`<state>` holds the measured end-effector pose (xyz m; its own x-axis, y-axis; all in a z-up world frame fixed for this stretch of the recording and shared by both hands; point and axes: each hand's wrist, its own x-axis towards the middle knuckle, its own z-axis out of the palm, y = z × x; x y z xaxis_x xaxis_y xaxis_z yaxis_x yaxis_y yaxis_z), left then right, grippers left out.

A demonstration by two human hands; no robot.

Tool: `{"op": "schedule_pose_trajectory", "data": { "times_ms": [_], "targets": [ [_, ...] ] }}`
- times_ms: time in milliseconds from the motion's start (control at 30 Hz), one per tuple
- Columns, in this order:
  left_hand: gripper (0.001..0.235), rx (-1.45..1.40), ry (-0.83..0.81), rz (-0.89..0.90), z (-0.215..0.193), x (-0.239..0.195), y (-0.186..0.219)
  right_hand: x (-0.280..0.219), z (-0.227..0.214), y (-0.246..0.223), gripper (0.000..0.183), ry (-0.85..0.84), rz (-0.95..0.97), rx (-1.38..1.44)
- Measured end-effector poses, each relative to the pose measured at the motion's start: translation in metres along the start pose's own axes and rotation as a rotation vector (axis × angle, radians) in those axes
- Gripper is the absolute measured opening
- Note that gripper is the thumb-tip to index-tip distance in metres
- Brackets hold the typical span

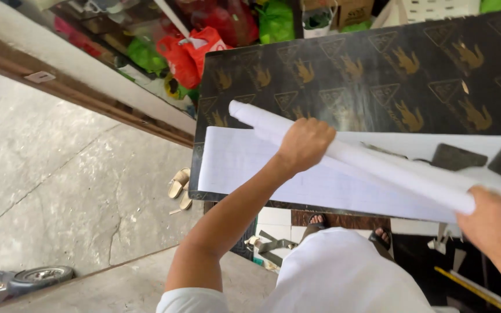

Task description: Cutting strips of white fabric with scissors along marked lines, rolling the strips, and managing fabric weights on a cutting table.

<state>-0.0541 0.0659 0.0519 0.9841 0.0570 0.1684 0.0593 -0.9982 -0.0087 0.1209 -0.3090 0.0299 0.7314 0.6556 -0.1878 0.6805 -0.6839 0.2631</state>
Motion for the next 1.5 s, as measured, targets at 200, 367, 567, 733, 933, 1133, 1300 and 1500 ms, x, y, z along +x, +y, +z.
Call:
{"op": "schedule_pose_trajectory", "data": {
  "times_ms": [200, 367, 567, 733, 933, 1133, 1300, 1500],
  "targets": [
    [0.017, 0.096, 0.065, 0.204, -0.004, 0.01, -0.011, -0.018, -0.069, -0.024, 0.054, -0.99, 0.317, 0.996],
    [0.077, -0.311, -0.989, -0.046, -0.053, 0.018, 0.012, 0.0, 0.103, 0.031, 0.029, 0.308, -0.069, -0.014],
    [0.024, -0.07, -0.29, 0.12, -0.041, 0.018, 0.014, -0.014, -0.058, -0.005, 0.074, -1.015, 0.271, 0.671],
    [0.027, 0.022, -0.54, 0.107, 0.023, -0.002, 0.004, -0.002, -0.056, -0.009, 0.043, -0.833, 0.125, 0.522],
    [0.029, -0.298, -0.996, -0.094, -0.066, 0.01, 0.012, 0.0, -0.083, -0.02, 0.028, -0.715, 0.107, 0.162],
    [0.067, -0.432, -1.192, -0.113, -0.053, 0.01, -0.003, -0.005, -0.012, -0.008, 0.017, -0.082, 0.023, -0.072],
    [0.038, -0.229, -0.835, -0.088, -0.068, 0.005, 0.0, -0.003, -0.024, -0.014, 0.032, -0.452, 0.012, 0.303],
    [0.01, -0.003, -0.409, 0.185, 0.033, -0.01, -0.028, 0.027, -0.106, -0.025, 0.037, -0.834, -0.039, 0.688]
  ]
}}
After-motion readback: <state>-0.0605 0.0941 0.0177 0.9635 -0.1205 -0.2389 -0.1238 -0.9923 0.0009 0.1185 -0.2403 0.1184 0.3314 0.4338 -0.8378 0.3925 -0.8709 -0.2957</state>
